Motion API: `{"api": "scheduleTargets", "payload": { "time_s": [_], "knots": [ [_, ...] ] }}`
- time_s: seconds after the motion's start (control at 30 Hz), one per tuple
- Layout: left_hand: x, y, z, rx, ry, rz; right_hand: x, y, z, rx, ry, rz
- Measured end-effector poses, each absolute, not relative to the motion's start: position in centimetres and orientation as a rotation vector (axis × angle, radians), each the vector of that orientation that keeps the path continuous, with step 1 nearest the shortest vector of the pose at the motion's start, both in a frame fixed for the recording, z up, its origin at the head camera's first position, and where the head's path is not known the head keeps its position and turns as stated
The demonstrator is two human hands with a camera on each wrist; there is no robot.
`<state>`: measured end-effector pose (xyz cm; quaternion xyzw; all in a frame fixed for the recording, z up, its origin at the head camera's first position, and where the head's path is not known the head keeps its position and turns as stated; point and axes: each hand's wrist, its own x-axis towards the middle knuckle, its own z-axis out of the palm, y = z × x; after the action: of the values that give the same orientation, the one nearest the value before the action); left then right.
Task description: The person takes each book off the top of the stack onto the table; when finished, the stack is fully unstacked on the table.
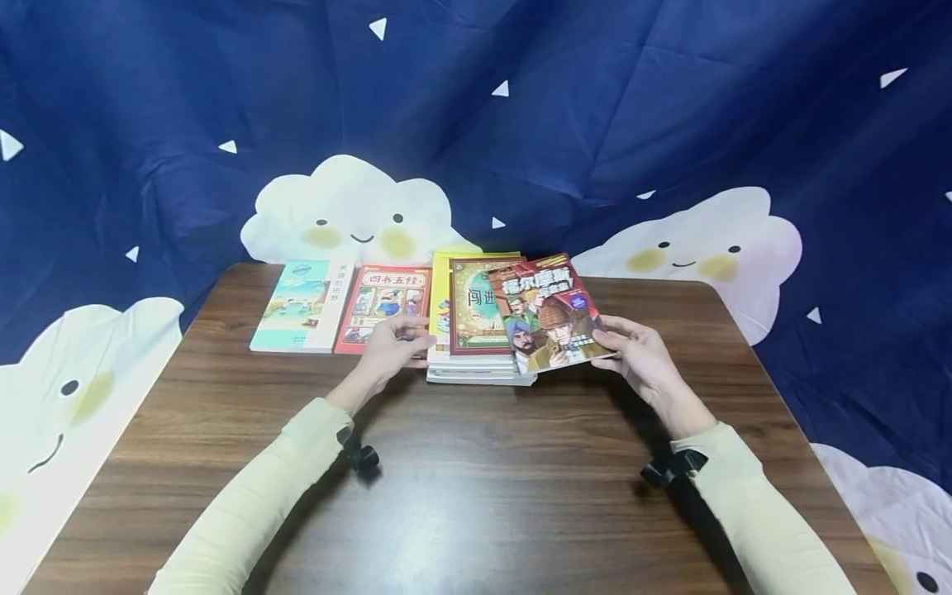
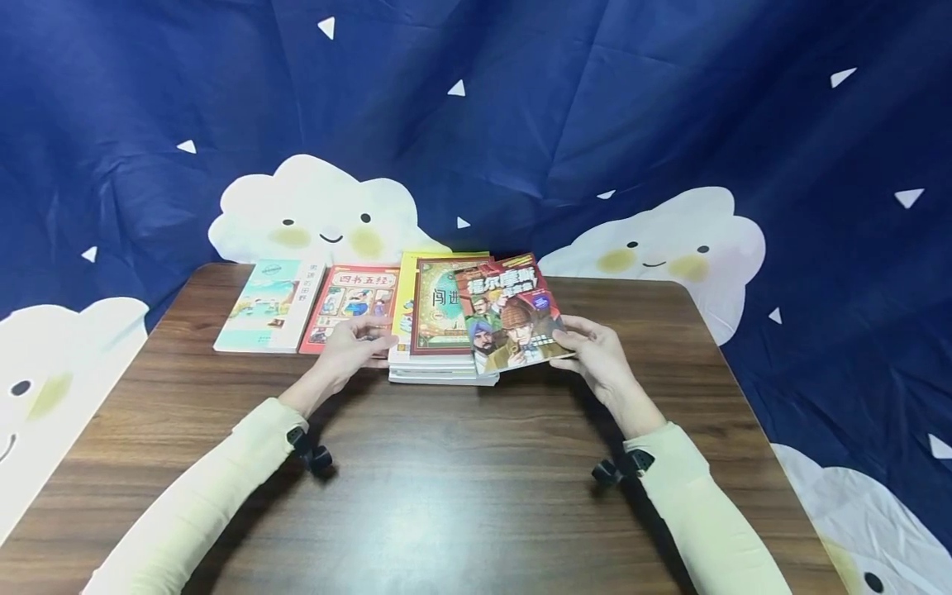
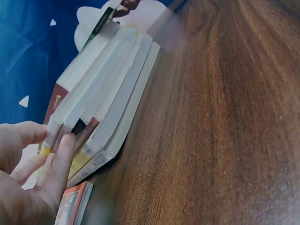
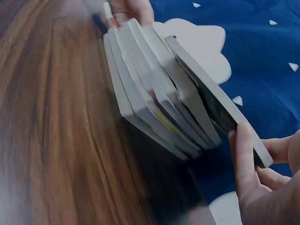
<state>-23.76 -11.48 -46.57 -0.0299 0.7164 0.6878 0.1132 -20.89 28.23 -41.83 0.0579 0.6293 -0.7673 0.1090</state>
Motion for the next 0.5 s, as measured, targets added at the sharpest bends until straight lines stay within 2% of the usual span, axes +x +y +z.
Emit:
{"api": "scheduleTargets", "payload": {
  "time_s": [0.3,0.5],
  "knots": [
    [-23.6,-11.4,-46.3,-0.095,2.097,2.005,-21.1,33.0,-41.9,0.225,1.789,-2.38],
    [-23.6,-11.5,-46.2,-0.09,2.1,2.009,-21.8,33.5,-43.3,0.279,1.824,-2.31]
  ]
}}
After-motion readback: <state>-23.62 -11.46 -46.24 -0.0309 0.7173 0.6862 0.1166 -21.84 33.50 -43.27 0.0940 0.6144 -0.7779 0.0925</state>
